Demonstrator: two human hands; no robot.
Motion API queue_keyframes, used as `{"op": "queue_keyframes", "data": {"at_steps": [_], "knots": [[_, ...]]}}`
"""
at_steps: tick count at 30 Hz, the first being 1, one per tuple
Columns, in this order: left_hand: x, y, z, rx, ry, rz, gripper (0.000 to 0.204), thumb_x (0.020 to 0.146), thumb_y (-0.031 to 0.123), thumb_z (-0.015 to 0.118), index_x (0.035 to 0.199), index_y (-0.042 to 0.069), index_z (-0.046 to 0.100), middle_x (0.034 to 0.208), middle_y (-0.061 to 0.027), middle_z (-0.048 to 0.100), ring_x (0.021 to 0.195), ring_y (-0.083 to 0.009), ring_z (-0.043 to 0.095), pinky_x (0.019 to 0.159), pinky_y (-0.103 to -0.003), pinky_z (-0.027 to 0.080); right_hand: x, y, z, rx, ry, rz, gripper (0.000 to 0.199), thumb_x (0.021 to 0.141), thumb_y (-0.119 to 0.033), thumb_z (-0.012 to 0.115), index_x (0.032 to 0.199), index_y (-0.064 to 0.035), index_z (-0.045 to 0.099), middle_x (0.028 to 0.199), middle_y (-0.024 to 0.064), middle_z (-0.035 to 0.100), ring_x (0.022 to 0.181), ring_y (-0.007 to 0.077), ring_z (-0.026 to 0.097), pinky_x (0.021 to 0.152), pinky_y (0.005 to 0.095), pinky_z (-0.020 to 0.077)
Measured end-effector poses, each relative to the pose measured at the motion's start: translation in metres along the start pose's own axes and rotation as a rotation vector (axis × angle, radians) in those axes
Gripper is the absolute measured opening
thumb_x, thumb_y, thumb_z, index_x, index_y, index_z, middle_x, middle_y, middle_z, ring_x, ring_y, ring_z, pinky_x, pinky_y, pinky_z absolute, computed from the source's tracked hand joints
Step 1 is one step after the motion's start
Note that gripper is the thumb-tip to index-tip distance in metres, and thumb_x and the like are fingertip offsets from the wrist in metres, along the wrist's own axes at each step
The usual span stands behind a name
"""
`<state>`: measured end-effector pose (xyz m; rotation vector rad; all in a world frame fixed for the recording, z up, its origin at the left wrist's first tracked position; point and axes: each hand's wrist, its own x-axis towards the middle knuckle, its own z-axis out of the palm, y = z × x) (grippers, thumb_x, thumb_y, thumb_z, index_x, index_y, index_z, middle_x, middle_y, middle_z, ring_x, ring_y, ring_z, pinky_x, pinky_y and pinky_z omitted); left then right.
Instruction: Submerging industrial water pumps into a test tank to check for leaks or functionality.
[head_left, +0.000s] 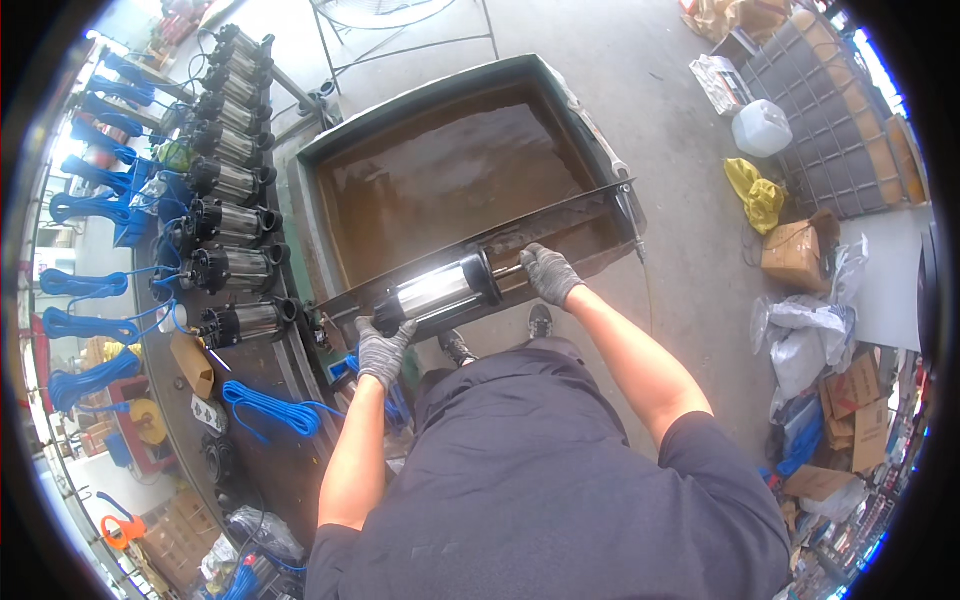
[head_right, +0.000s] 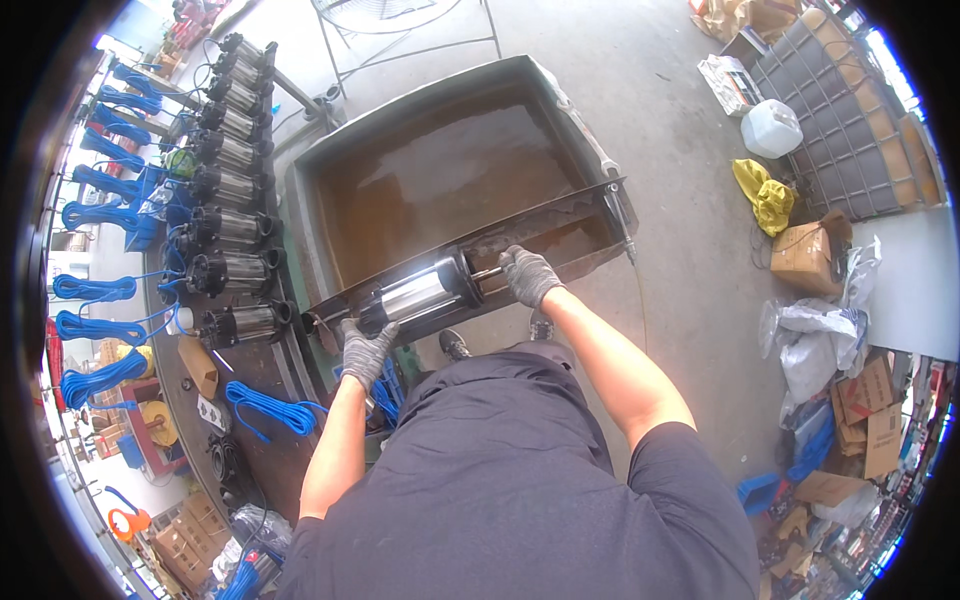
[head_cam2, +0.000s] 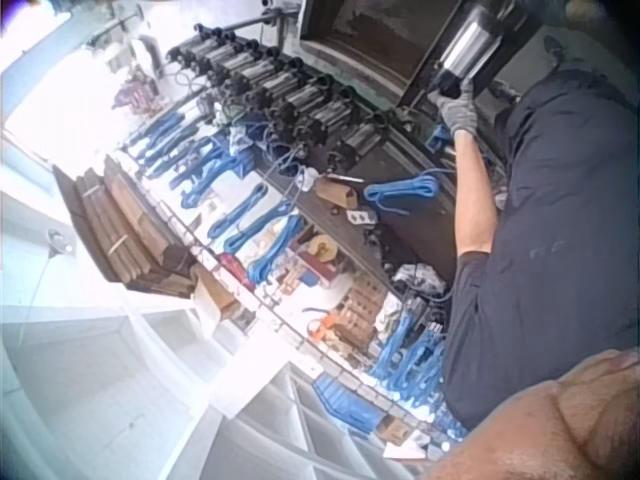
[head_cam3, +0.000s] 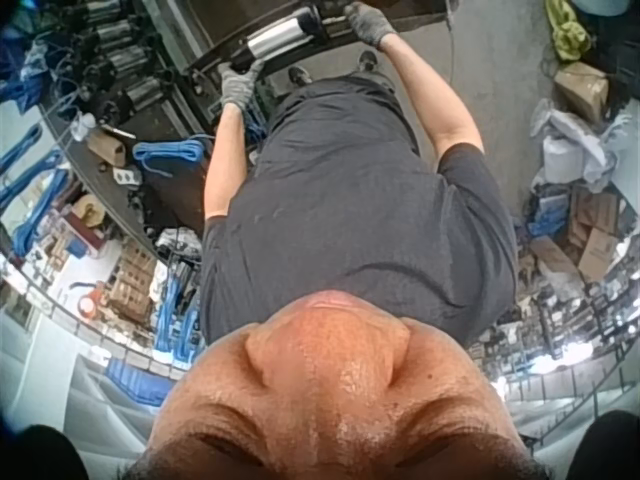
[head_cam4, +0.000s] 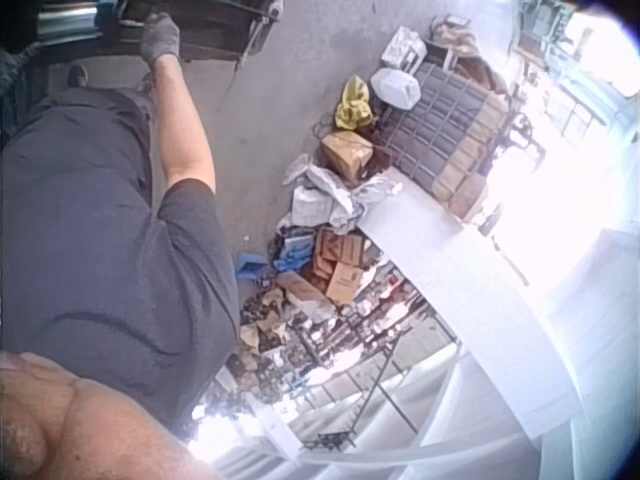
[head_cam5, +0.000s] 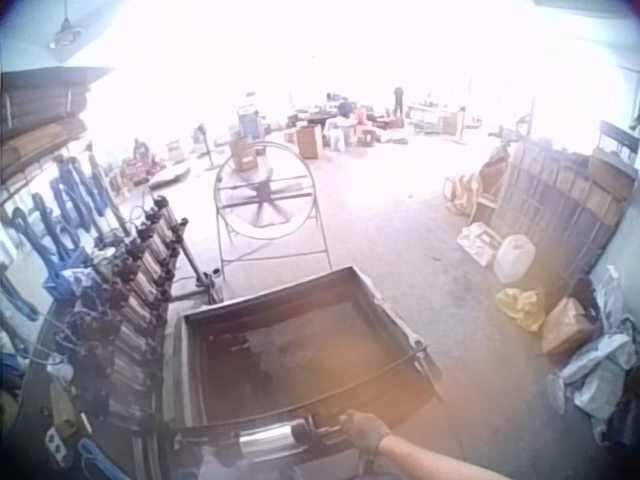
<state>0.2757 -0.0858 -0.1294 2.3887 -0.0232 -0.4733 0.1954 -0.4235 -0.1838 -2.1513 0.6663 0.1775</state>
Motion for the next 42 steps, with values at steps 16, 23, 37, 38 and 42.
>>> {"op": "queue_keyframes", "data": {"at_steps": [16, 23, 37, 38, 42], "knots": [[0.000, 0.001, -0.001, 0.002, -0.032, -0.027, 0.088, 0.081, 0.040, 0.090, 0.136, -0.006, 0.040, 0.120, -0.0225, 0.068, 0.111, -0.0296, 0.067, 0.098, -0.037, 0.052, 0.014, 0.002, -0.037, 0.553, -0.554, 0.258, 0.052, 0.104, -0.054, 0.058, 0.095, -0.0034, 0.065, 0.063, 0.0040, 0.056, 0.049, 0.0162, 0.054, 0.046, 0.0325, 0.0447], [-0.001, 0.010, -0.006, 0.030, -0.021, -0.054, 0.086, 0.082, 0.038, 0.090, 0.135, -0.005, 0.039, 0.115, -0.0220, 0.070, 0.106, -0.0291, 0.068, 0.096, -0.038, 0.053, 0.000, 0.006, -0.006, 0.920, -0.367, 0.277, 0.049, 0.110, -0.051, 0.046, 0.102, -0.0062, 0.067, 0.060, 0.0001, 0.049, 0.045, 0.0123, 0.044, 0.041, 0.0310, 0.0349], [0.000, 0.014, -0.011, 0.018, -0.162, -0.125, 0.128, 0.077, 0.060, 0.086, 0.154, -0.018, 0.019, 0.145, -0.0384, 0.050, 0.139, -0.0414, 0.051, 0.114, -0.039, 0.043, 0.034, 0.036, 0.019, -0.454, -0.084, -0.484, 0.053, 0.111, -0.048, 0.041, 0.120, -0.0005, 0.062, 0.082, 0.0187, 0.070, 0.068, 0.0192, 0.072, 0.056, 0.0344, 0.0528], [0.000, 0.013, -0.011, 0.037, -0.144, -0.143, 0.128, 0.077, 0.060, 0.086, 0.154, -0.018, 0.019, 0.145, -0.0384, 0.050, 0.139, -0.0414, 0.051, 0.114, -0.039, 0.043, 0.032, 0.038, 0.023, -0.317, 0.048, -0.494, 0.048, 0.111, -0.044, 0.044, 0.122, -0.0012, 0.062, 0.087, 0.0171, 0.071, 0.073, 0.0186, 0.073, 0.060, 0.0346, 0.0541], [0.000, 0.008, -0.009, 0.058, -0.133, -0.140, 0.128, 0.077, 0.060, 0.087, 0.154, -0.018, 0.019, 0.145, -0.0380, 0.050, 0.138, -0.0407, 0.052, 0.114, -0.039, 0.043, 0.022, 0.026, 0.007, 0.539, -0.323, 0.270, 0.035, 0.110, -0.035, 0.052, 0.124, -0.0040, 0.059, 0.095, 0.0130, 0.072, 0.083, 0.0204, 0.075, 0.069, 0.0367, 0.0591]]}}
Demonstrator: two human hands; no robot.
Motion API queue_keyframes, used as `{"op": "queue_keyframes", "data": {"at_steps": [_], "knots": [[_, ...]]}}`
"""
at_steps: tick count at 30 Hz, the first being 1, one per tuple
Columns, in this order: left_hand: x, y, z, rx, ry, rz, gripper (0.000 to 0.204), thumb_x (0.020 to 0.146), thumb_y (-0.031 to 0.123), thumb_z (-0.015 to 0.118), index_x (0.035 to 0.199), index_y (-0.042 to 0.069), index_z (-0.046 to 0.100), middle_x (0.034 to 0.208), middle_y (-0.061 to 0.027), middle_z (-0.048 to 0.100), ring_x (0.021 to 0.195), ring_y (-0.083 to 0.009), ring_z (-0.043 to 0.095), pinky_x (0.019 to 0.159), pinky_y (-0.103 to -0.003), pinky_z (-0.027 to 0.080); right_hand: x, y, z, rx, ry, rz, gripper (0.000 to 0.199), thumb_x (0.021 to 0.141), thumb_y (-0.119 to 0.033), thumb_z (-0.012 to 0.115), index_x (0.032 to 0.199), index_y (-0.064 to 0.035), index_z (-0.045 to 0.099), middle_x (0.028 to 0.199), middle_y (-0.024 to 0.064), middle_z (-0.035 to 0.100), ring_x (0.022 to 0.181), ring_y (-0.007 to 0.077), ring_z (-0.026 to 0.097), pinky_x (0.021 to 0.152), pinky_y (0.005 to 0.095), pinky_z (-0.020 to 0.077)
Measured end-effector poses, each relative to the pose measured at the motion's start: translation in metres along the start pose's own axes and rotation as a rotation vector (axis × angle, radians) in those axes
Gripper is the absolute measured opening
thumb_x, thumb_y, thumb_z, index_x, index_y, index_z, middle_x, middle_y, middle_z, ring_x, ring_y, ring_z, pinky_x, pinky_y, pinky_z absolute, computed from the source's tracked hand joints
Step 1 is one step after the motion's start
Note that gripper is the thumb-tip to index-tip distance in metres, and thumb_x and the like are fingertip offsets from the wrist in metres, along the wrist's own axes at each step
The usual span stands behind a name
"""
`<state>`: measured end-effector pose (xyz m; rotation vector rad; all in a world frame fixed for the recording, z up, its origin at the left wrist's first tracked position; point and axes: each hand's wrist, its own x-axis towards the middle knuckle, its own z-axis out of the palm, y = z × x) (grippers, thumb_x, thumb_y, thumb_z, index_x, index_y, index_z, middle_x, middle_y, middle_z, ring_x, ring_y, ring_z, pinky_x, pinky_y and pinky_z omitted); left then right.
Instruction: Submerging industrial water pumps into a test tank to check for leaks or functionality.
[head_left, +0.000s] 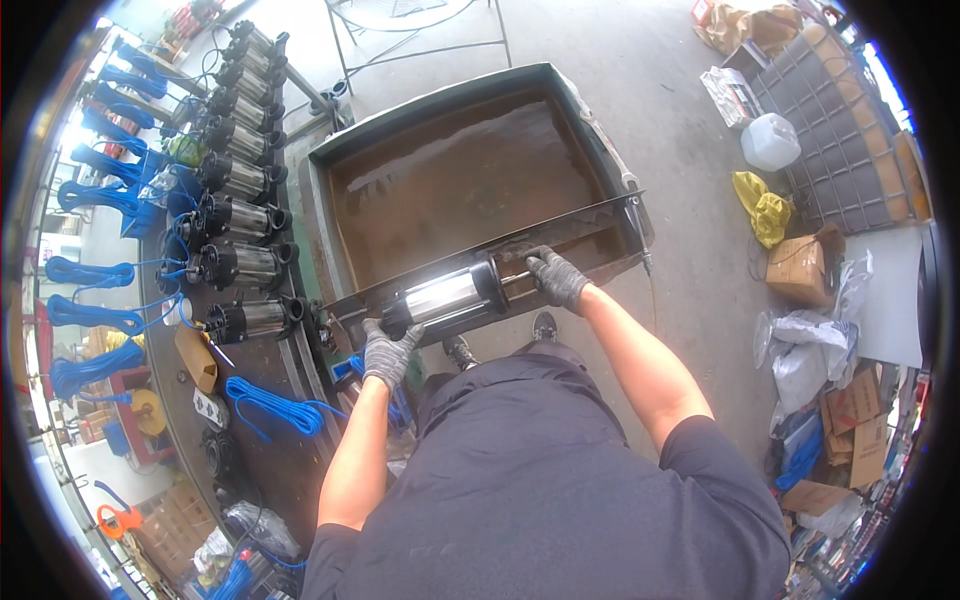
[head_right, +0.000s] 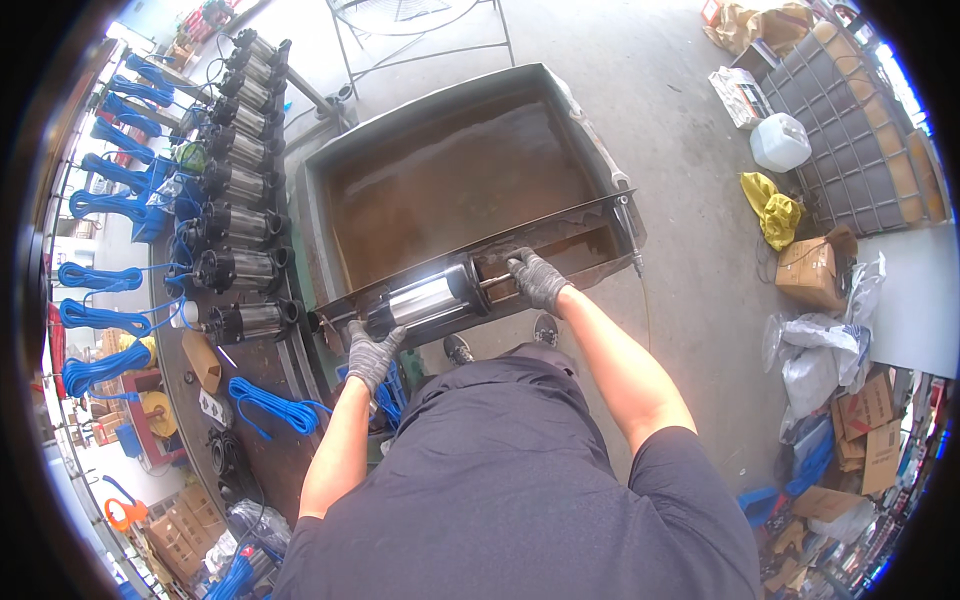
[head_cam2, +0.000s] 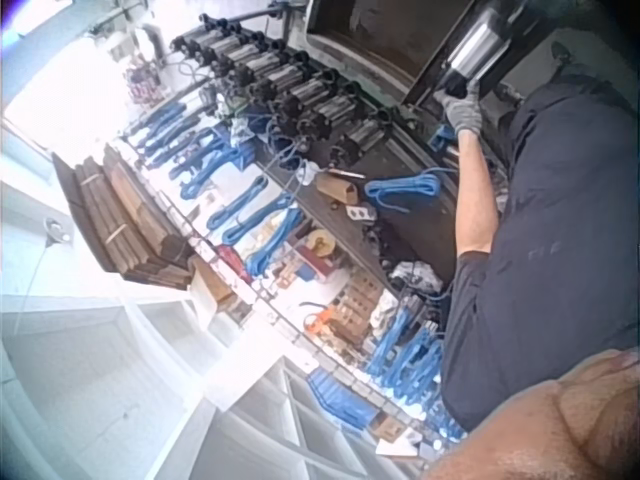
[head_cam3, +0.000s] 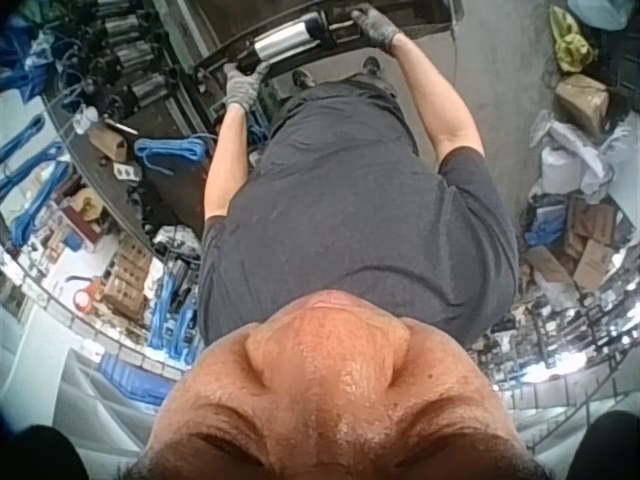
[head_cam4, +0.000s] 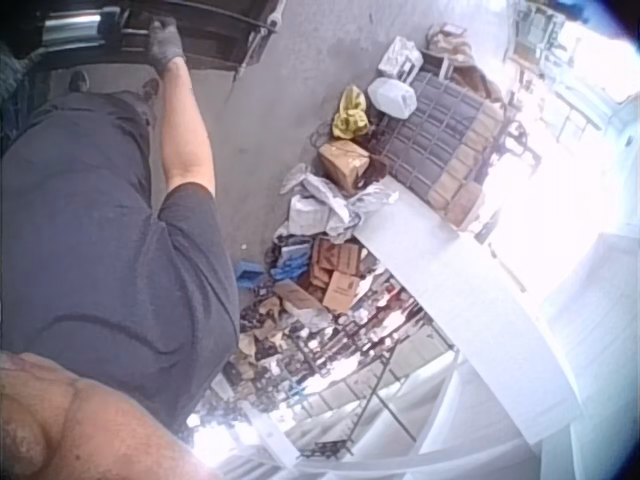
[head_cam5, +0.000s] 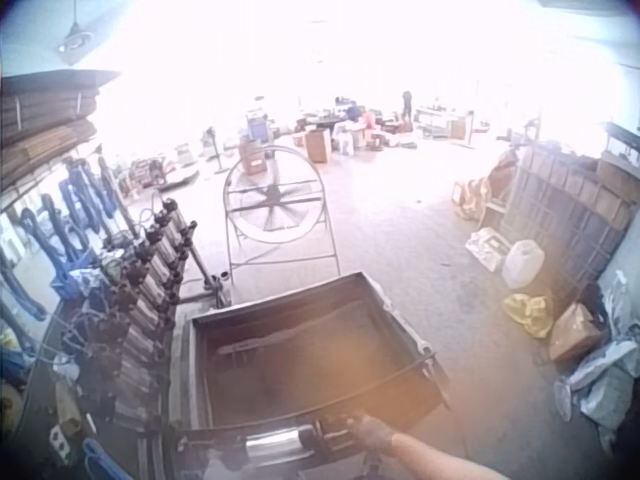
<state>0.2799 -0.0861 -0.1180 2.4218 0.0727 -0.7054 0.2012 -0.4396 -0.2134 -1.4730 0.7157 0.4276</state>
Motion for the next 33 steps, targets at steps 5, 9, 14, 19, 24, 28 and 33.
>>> {"op": "queue_keyframes", "data": {"at_steps": [5, 9, 14, 19, 24, 28, 33], "knots": [[0.003, -0.007, 0.008, -0.026, 0.120, 0.104, 0.095, 0.081, 0.043, 0.090, 0.142, -0.007, 0.035, 0.121, -0.0254, 0.068, 0.112, -0.0322, 0.067, 0.098, -0.039, 0.052, -0.031, -0.034, -0.024, 0.157, -0.300, 0.105, 0.040, 0.106, -0.039, 0.062, 0.122, -0.0031, 0.057, 0.093, 0.0106, 0.071, 0.086, 0.0229, 0.075, 0.071, 0.0347, 0.0607], [0.004, -0.011, 0.010, -0.035, 0.106, 0.095, 0.094, 0.082, 0.041, 0.090, 0.141, -0.007, 0.034, 0.120, -0.0242, 0.067, 0.111, -0.0309, 0.067, 0.098, -0.038, 0.052, -0.034, -0.039, -0.027, 0.297, -0.418, 0.077, 0.047, 0.101, -0.048, 0.066, 0.110, -0.0015, 0.061, 0.081, 0.0097, 0.069, 0.076, 0.0232, 0.074, 0.065, 0.0317, 0.0588], [0.004, -0.010, 0.010, -0.016, 0.102, 0.082, 0.093, 0.082, 0.040, 0.090, 0.141, -0.006, 0.034, 0.120, -0.0231, 0.068, 0.109, -0.0298, 0.067, 0.096, -0.038, 0.053, -0.020, -0.051, -0.025, -0.220, -0.233, 0.057, 0.059, 0.103, -0.059, 0.057, 0.091, -0.0023, 0.067, 0.063, 0.0074, 0.060, 0.065, 0.0199, 0.067, 0.060, 0.0311, 0.0543], [0.004, -0.010, 0.009, -0.101, 0.057, 0.111, 0.095, 0.082, 0.043, 0.089, 0.141, -0.007, 0.034, 0.121, -0.0256, 0.067, 0.111, -0.0309, 0.067, 0.098, -0.038, 0.052, -0.009, -0.049, -0.003, -0.281, 0.021, 0.153, 0.050, 0.107, -0.047, 0.053, 0.095, -0.0021, 0.070, 0.065, 0.0063, 0.059, 0.059, 0.0190, 0.060, 0.059, 0.0359, 0.0506], [0.004, -0.013, 0.011, 0.002, 0.120, 0.078, 0.100, 0.081, 0.046, 0.089, 0.143, -0.008, 0.033, 0.125, -0.0285, 0.065, 0.117, -0.0339, 0.065, 0.101, -0.040, 0.051, -0.018, -0.022, -0.019, -0.247, -0.008, -0.264, 0.025, 0.106, -0.015, 0.055, 0.128, -0.0092, 0.065, 0.101, 0.0129, 0.070, 0.087, 0.0251, 0.069, 0.083, 0.0377, 0.0569], [0.004, -0.011, 0.009, 0.019, 0.101, 0.055, 0.107, 0.081, 0.048, 0.089, 0.148, -0.010, 0.030, 0.128, -0.0310, 0.063, 0.122, -0.0361, 0.064, 0.104, -0.039, 0.050, -0.018, -0.010, -0.034, -0.678, -0.051, -0.884, 0.029, 0.103, -0.012, 0.060, 0.132, -0.0088, 0.066, 0.125, 0.0165, 0.069, 0.117, 0.0314, 0.067, 0.096, 0.0383, 0.0552], [0.003, -0.007, 0.003, -0.028, 0.019, 0.018, 0.131, 0.076, 0.062, 0.087, 0.155, -0.017, 0.018, 0.145, -0.0364, 0.051, 0.138, -0.0390, 0.053, 0.114, -0.039, 0.043, -0.014, -0.013, -0.015, -0.140, -0.101, -0.218, 0.030, 0.109, -0.025, 0.057, 0.134, -0.0112, 0.065, 0.091, 0.0065, 0.069, 0.081, 0.0181, 0.068, 0.072, 0.0312, 0.0558]]}}
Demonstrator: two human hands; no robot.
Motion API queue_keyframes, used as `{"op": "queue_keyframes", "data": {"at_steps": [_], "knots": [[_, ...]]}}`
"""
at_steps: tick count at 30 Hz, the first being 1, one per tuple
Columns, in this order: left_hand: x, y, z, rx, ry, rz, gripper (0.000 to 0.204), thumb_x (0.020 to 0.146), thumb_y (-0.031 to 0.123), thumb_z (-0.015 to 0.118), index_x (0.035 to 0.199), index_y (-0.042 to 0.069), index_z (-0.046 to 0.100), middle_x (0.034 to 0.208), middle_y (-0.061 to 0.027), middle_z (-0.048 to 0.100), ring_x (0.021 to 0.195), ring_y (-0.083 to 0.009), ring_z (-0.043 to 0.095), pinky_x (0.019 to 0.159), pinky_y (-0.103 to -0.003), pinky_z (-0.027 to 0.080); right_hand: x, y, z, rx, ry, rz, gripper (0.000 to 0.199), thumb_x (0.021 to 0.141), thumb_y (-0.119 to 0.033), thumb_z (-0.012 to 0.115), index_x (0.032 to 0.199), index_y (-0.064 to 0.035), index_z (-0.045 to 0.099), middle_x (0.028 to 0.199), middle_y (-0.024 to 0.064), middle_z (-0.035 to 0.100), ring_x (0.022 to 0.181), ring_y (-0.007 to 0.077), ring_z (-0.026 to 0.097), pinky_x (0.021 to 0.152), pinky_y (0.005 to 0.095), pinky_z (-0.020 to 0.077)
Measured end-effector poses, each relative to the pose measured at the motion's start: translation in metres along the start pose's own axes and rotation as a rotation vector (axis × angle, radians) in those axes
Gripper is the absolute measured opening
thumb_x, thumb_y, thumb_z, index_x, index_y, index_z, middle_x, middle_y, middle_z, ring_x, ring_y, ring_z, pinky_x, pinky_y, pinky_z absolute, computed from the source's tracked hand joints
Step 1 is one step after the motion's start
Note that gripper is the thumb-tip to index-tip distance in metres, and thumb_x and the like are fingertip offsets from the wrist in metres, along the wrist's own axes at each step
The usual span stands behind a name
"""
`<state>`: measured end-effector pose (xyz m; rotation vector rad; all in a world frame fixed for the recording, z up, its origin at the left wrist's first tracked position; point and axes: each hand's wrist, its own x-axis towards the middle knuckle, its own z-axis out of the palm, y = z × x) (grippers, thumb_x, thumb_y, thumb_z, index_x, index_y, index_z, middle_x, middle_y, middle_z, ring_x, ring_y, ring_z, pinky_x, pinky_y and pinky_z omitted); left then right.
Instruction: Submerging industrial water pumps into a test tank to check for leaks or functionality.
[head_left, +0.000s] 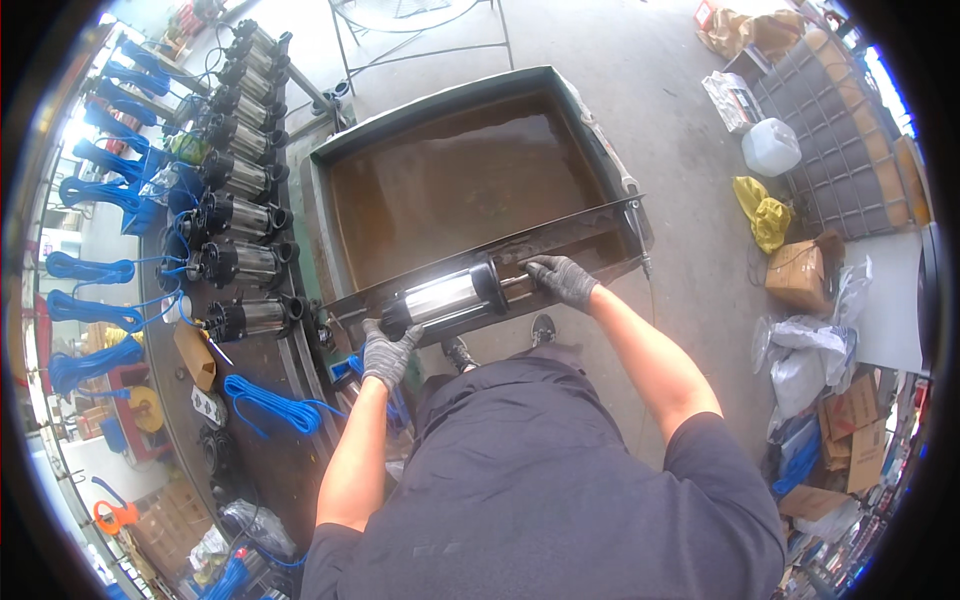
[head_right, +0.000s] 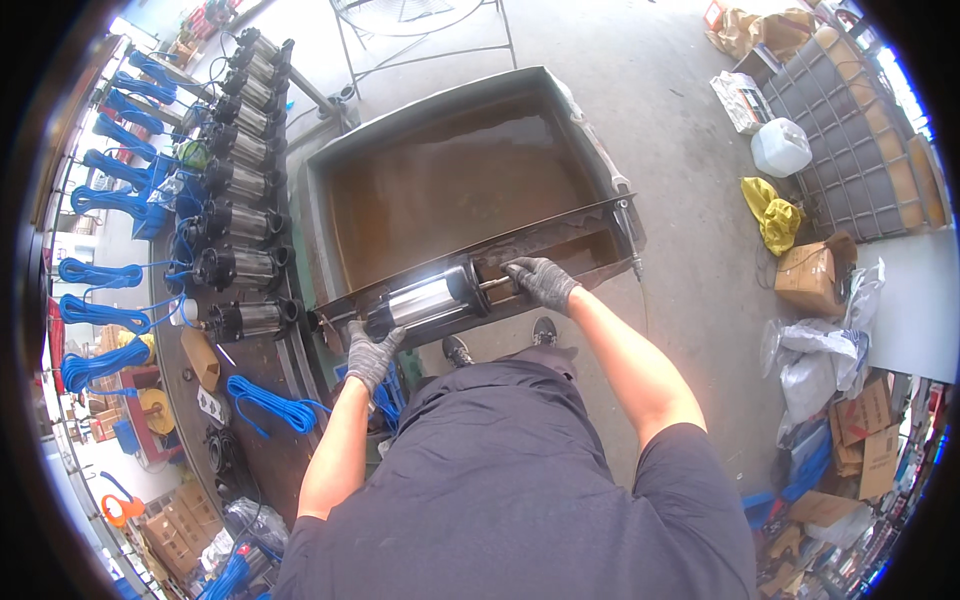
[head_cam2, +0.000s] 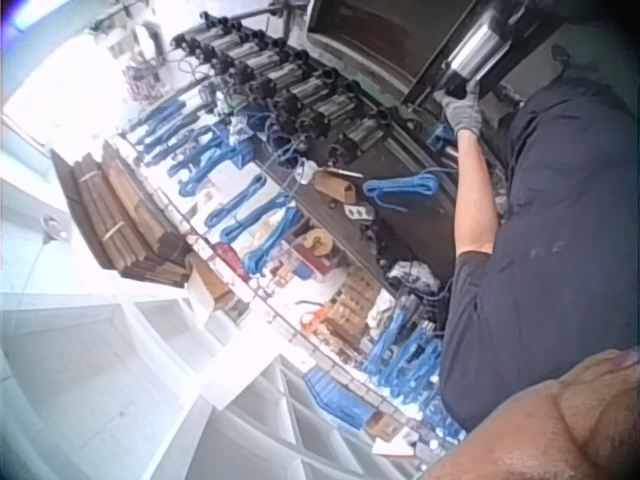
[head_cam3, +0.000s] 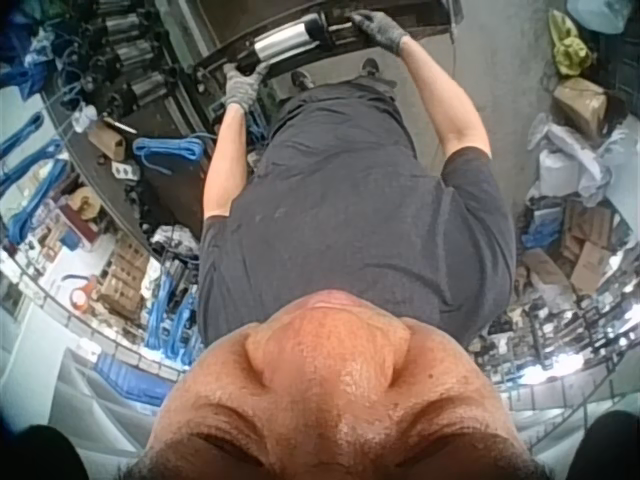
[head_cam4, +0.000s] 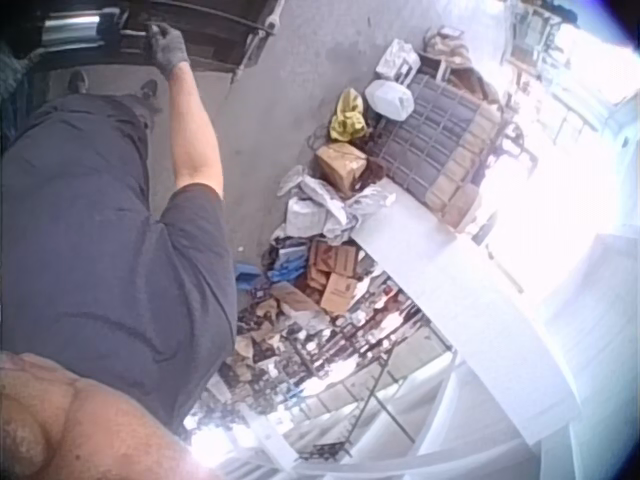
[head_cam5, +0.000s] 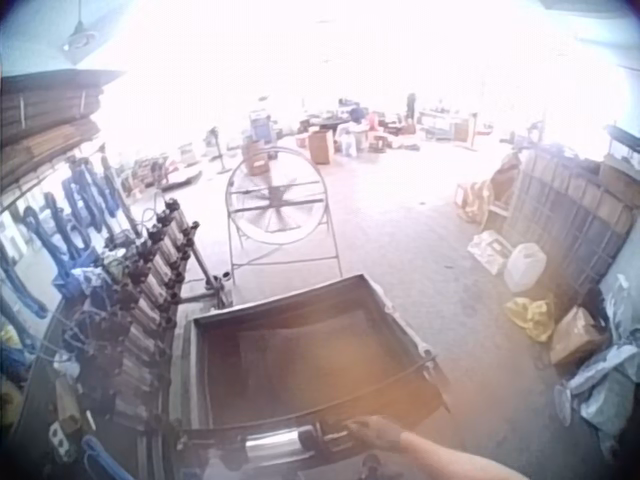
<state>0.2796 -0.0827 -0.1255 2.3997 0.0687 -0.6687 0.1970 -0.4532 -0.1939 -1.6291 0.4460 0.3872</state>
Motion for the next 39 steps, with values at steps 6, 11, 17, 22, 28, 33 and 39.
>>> {"op": "queue_keyframes", "data": {"at_steps": [6, 11, 17, 22, 28, 33, 39], "knots": [[-0.002, -0.001, 0.004, 0.026, 0.079, 0.069, 0.104, 0.081, 0.048, 0.089, 0.146, -0.009, 0.032, 0.126, -0.0293, 0.065, 0.119, -0.0351, 0.065, 0.103, -0.040, 0.050, -0.011, -0.011, 0.005, 0.330, -0.009, 0.216, 0.038, 0.108, -0.028, 0.059, 0.142, -0.0119, 0.057, 0.083, 0.0044, 0.064, 0.061, 0.0143, 0.061, 0.054, 0.0301, 0.0516], [0.000, -0.006, 0.005, 0.010, 0.075, 0.068, 0.106, 0.080, 0.050, 0.089, 0.146, -0.009, 0.031, 0.127, -0.0297, 0.064, 0.121, -0.0354, 0.064, 0.103, -0.040, 0.050, -0.016, -0.007, -0.018, -0.590, 0.081, -0.579, 0.042, 0.101, -0.027, 0.069, 0.138, -0.0086, 0.061, 0.099, 0.0132, 0.073, 0.091, 0.0244, 0.072, 0.083, 0.0374, 0.0604], [0.005, -0.010, 0.005, 0.073, 0.072, 0.044, 0.112, 0.080, 0.052, 0.089, 0.149, -0.012, 0.028, 0.131, -0.0299, 0.063, 0.122, -0.0351, 0.064, 0.104, -0.039, 0.050, -0.008, -0.013, -0.021, -0.269, -0.102, -0.323, 0.031, 0.100, -0.028, 0.071, 0.121, -0.0060, 0.071, 0.097, 0.0130, 0.075, 0.091, 0.0236, 0.072, 0.084, 0.0364, 0.0580], [0.004, -0.007, 0.004, 0.040, 0.038, 0.073, 0.114, 0.079, 0.052, 0.089, 0.150, -0.012, 0.027, 0.132, -0.0295, 0.062, 0.122, -0.0346, 0.063, 0.104, -0.039, 0.049, 0.003, -0.027, -0.001, 0.106, -0.012, 0.281, 0.028, 0.105, -0.035, 0.064, 0.111, -0.0081, 0.070, 0.076, 0.0040, 0.069, 0.061, 0.0162, 0.064, 0.061, 0.0338, 0.0540], [0.007, -0.012, 0.005, 0.030, 0.045, 0.061, 0.112, 0.078, 0.051, 0.090, 0.149, -0.012, 0.029, 0.132, -0.0301, 0.061, 0.124, -0.0355, 0.061, 0.106, -0.039, 0.048, -0.021, -0.013, -0.015, -0.681, 0.076, -0.411, 0.046, 0.102, -0.025, 0.067, 0.144, -0.0134, 0.055, 0.094, 0.0171, 0.073, 0.094, 0.0308, 0.073, 0.086, 0.0424, 0.0574], [0.008, -0.014, 0.010, 0.045, 0.115, 0.116, 0.105, 0.080, 0.048, 0.090, 0.145, -0.010, 0.032, 0.129, -0.0292, 0.063, 0.120, -0.0351, 0.064, 0.105, -0.040, 0.049, -0.006, -0.010, -0.017, -0.447, -0.034, -0.256, 0.034, 0.103, -0.026, 0.065, 0.133, -0.0089, 0.067, 0.107, 0.0192, 0.075, 0.096, 0.0242, 0.073, 0.086, 0.0417, 0.0562], [0.003, -0.008, 0.005, -0.056, 0.030, 0.051, 0.102, 0.080, 0.045, 0.091, 0.145, -0.010, 0.034, 0.129, -0.0269, 0.062, 0.119, -0.0317, 0.062, 0.105, -0.038, 0.048, 0.009, -0.027, -0.022, -0.464, -0.169, 0.072, 0.037, 0.104, -0.039, 0.063, 0.116, -0.0061, 0.074, 0.086, 0.0090, 0.072, 0.073, 0.0167, 0.060, 0.074, 0.0351, 0.0523]]}}
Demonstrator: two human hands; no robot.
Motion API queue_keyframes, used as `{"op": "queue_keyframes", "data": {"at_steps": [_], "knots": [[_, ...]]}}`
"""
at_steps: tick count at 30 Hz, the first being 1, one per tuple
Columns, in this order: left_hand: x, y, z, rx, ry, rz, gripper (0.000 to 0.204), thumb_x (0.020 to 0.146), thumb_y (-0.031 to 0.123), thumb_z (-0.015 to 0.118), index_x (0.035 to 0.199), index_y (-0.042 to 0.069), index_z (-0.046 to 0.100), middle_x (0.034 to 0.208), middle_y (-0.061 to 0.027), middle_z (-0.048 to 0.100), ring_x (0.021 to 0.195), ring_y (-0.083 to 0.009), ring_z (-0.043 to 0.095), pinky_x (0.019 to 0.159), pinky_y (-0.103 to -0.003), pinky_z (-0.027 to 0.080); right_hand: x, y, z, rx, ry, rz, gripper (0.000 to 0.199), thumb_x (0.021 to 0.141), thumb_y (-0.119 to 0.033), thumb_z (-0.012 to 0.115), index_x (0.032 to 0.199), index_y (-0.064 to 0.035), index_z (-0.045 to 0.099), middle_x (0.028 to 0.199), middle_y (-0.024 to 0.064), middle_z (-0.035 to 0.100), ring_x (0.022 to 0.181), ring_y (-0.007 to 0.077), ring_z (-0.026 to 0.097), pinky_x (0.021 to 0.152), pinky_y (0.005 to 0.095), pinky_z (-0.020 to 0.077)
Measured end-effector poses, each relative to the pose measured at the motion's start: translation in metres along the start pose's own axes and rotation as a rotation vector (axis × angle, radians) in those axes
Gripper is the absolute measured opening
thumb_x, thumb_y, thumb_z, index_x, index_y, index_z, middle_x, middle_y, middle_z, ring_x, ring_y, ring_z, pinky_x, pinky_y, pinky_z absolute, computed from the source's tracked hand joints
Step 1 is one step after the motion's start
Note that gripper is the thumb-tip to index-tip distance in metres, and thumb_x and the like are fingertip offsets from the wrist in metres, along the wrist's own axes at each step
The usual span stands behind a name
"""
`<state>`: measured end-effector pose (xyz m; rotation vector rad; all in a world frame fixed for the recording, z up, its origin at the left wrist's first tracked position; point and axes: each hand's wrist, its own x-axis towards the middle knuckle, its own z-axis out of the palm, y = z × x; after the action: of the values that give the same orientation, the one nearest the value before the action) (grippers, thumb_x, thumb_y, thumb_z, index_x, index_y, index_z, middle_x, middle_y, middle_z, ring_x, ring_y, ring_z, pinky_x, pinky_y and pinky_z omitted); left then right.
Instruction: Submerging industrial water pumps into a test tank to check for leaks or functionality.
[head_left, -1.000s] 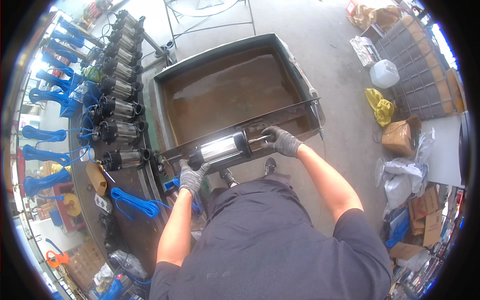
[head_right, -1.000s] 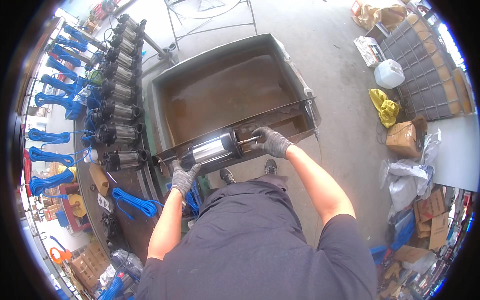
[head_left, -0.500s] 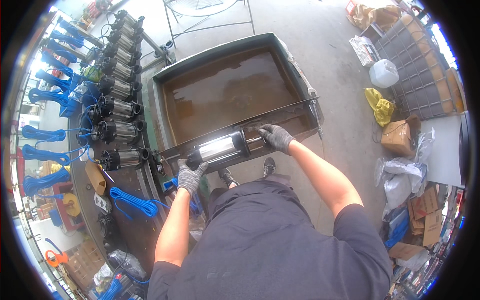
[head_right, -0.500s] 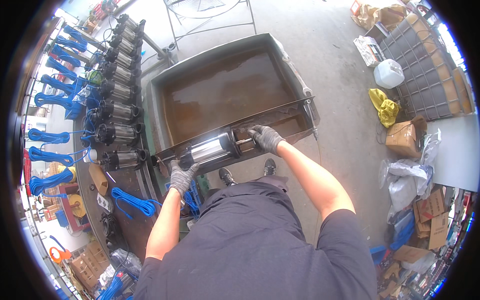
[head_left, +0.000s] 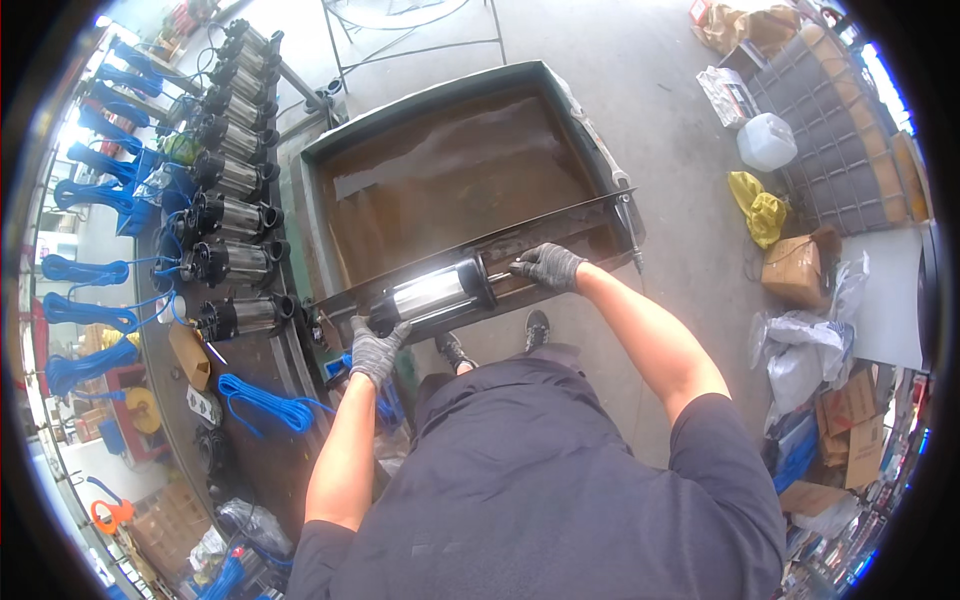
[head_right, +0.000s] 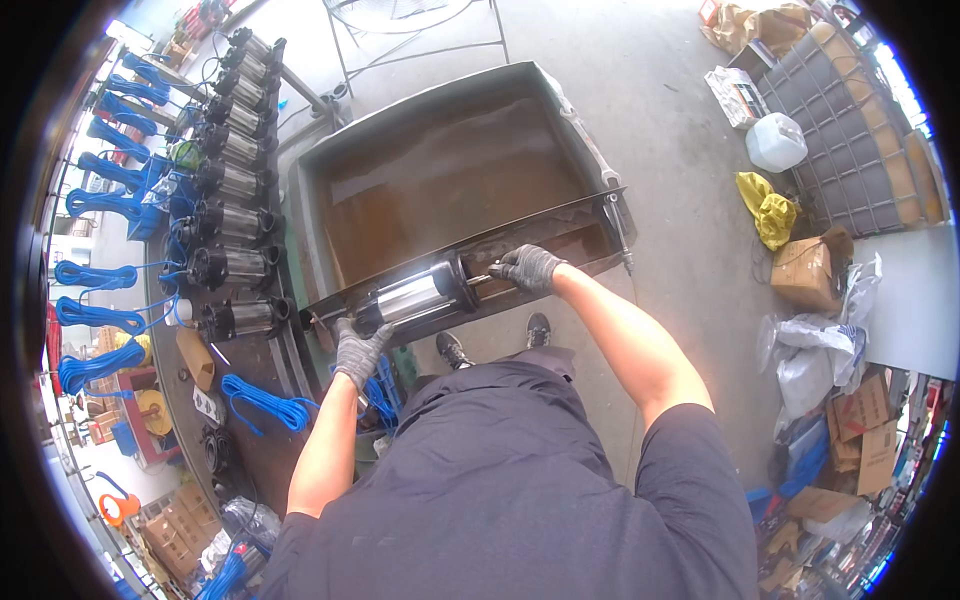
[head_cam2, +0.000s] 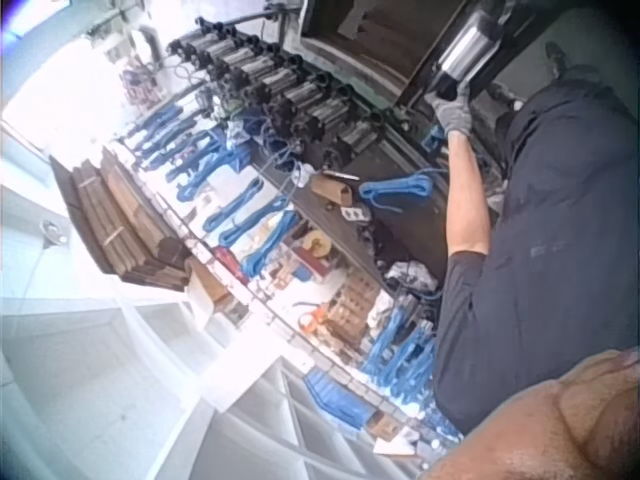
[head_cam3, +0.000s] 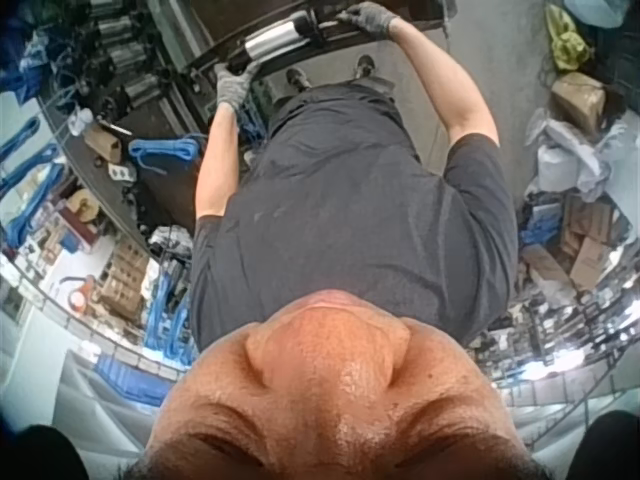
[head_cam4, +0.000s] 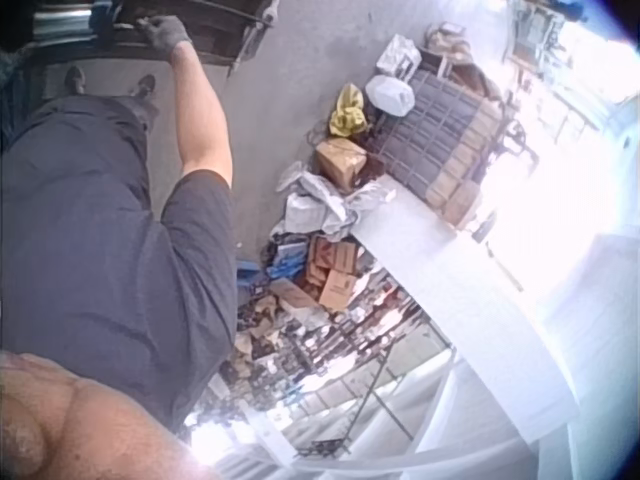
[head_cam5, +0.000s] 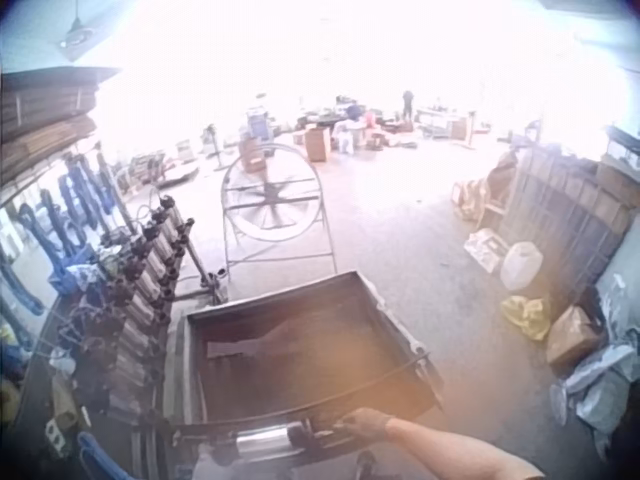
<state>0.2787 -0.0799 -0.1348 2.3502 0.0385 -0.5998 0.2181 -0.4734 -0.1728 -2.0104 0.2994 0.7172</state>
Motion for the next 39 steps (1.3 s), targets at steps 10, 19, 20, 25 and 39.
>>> {"op": "queue_keyframes", "data": {"at_steps": [10, 19, 20, 25, 39], "knots": [[0.007, -0.014, 0.008, -0.213, 0.001, 0.039, 0.073, 0.081, 0.031, 0.093, 0.125, 0.001, 0.043, 0.111, -0.0136, 0.066, 0.100, -0.0213, 0.062, 0.092, -0.036, 0.052, 0.002, -0.007, 0.020, 0.349, 0.152, 0.203, 0.050, 0.105, -0.049, 0.057, 0.092, -0.0047, 0.077, 0.067, 0.0057, 0.065, 0.061, 0.0162, 0.062, 0.060, 0.0359, 0.0503], [-0.003, 0.002, 0.006, -0.092, 0.052, 0.051, 0.070, 0.081, 0.027, 0.093, 0.123, 0.002, 0.043, 0.108, -0.0119, 0.065, 0.098, -0.0205, 0.062, 0.092, -0.036, 0.052, 0.005, 0.009, 0.025, 0.247, 0.382, 0.091, 0.047, 0.104, -0.047, 0.057, 0.103, -0.0043, 0.076, 0.084, 0.0145, 0.072, 0.077, 0.0282, 0.069, 0.072, 0.0443, 0.0536], [-0.002, 0.002, 0.007, -0.086, 0.068, 0.027, 0.070, 0.081, 0.027, 0.093, 0.123, 0.002, 0.043, 0.108, -0.0119, 0.065, 0.098, -0.0205, 0.062, 0.092, -0.036, 0.052, 0.000, 0.015, 0.025, 0.054, 0.667, -0.020, 0.044, 0.103, -0.044, 0.059, 0.107, -0.0035, 0.075, 0.095, 0.0180, 0.074, 0.087, 0.0336, 0.070, 0.080, 0.0487, 0.0543], [0.001, -0.006, 0.009, -0.158, 0.043, 0.059, 0.069, 0.080, 0.026, 0.093, 0.123, 0.003, 0.043, 0.110, -0.0125, 0.065, 0.100, -0.0210, 0.063, 0.093, -0.036, 0.052, -0.068, 0.101, -0.022, -0.310, 1.267, 0.123, 0.035, 0.100, -0.034, 0.063, 0.115, -0.0032, 0.069, 0.118, 0.0220, 0.068, 0.112, 0.0417, 0.064, 0.099, 0.0506, 0.0506], [0.009, -0.021, 0.010, -0.110, 0.065, 0.085, 0.079, 0.081, 0.034, 0.092, 0.131, -0.001, 0.043, 0.118, -0.0173, 0.065, 0.108, -0.0252, 0.062, 0.097, -0.037, 0.051, -0.002, 0.086, -0.095, 0.163, 1.024, 0.308, 0.040, 0.098, -0.027, 0.068, 0.127, -0.0062, 0.049, 0.108, 0.0220, 0.070, 0.103, 0.0388, 0.070, 0.090, 0.0491, 0.0524]]}}
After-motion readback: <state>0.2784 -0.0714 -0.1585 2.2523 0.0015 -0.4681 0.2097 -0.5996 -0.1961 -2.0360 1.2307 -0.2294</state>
